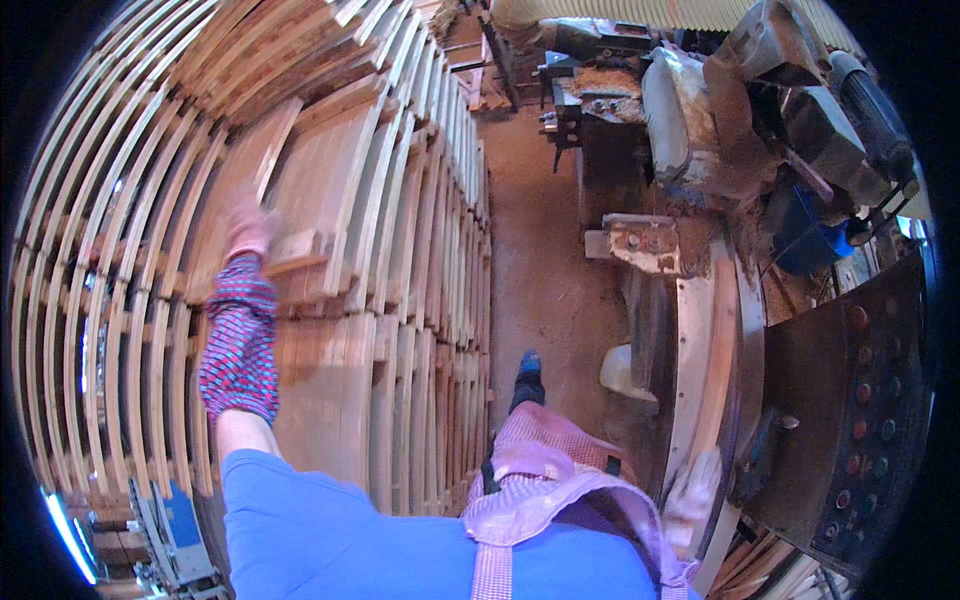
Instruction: The person takes wood strips from a large stack and feeds them into a processing machine one by one.
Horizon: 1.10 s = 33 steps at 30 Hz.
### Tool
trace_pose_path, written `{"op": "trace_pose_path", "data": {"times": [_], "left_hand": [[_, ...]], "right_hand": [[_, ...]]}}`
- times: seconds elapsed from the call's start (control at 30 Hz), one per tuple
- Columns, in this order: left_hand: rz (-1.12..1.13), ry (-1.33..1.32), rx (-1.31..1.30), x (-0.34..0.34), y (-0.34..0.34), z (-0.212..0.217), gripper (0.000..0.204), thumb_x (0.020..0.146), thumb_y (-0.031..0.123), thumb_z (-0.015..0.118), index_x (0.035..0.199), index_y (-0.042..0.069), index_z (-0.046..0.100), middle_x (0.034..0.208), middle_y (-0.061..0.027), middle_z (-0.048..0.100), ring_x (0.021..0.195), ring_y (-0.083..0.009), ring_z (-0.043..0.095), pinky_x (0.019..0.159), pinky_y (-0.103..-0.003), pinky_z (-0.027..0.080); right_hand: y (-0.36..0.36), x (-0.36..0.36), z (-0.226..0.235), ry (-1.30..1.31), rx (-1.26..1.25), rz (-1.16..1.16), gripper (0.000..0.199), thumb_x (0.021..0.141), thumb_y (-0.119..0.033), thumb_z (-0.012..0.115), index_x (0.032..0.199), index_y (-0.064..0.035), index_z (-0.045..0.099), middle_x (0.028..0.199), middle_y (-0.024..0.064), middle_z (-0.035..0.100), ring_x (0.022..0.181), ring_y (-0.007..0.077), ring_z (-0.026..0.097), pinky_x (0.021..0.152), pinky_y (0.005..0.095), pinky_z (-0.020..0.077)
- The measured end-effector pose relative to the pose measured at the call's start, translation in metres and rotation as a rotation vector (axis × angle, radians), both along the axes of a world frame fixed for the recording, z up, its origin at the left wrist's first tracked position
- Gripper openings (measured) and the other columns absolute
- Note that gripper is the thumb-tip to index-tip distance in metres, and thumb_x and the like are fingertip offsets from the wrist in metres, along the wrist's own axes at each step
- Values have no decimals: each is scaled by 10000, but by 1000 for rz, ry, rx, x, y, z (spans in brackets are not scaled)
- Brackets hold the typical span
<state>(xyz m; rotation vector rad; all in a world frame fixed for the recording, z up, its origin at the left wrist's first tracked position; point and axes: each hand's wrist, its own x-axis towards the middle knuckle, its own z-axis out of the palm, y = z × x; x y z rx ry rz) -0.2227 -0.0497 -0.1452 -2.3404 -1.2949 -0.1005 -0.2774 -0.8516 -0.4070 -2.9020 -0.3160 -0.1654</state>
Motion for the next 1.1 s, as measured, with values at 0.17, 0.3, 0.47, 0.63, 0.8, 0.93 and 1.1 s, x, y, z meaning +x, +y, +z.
{"op": "trace_pose_path", "data": {"times": [0.17,0.3,0.47,0.63,0.8,0.93,1.1], "left_hand": [[173,170,-145,11,30,8,830,757,251,703,1474,91,317,1541,-174,304,1447,-317,267,1129,-455,339],[98,62,-157,-15,81,-14,737,771,177,667,1431,63,359,1435,-211,450,1357,-337,421,1084,-440,397],[-209,-439,-680,-33,-13,33,535,776,194,687,1264,19,553,1068,-162,670,944,-297,663,865,-408,528],[-335,-1184,-1824,-10,-263,-18,396,918,284,656,1184,-6,613,915,-68,653,798,-180,636,688,-328,545],[-443,-1486,-2131,10,-465,-153,383,974,365,591,1105,4,601,855,-87,660,802,-208,665,734,-347,560],[-361,-1242,-2072,16,-520,-263,495,970,483,537,1111,9,543,944,-130,624,793,-248,617,689,-389,546],[163,-1293,-2673,22,-529,-263,437,969,386,566,1132,-9,475,943,-142,559,758,-244,553,622,-368,527]], "right_hand": [[14,164,-34,-157,-148,83,403,961,-182,525,1353,-91,536,1425,155,493,1319,381,439,1126,480,335],[28,247,-35,-152,-180,30,414,971,-263,498,1348,-97,542,1424,137,495,1316,353,444,1141,466,316],[88,274,-29,-214,329,-52,485,982,-301,524,1394,-50,480,1420,192,490,1285,367,474,1099,433,360],[207,135,107,608,1170,487,550,903,-163,677,1397,-12,489,1438,146,501,1314,223,484,1105,337,364],[195,34,126,422,995,421,836,821,-129,735,1505,-8,269,1484,227,396,1336,315,457,1089,370,390],[91,-6,76,325,743,149,728,845,-210,672,1456,10,343,1434,258,432,1320,365,464,1074,379,414],[-16,-79,34,281,172,-206,630,842,-218,639,1385,30,435,1345,255,513,1189,436,541,997,488,455]]}}
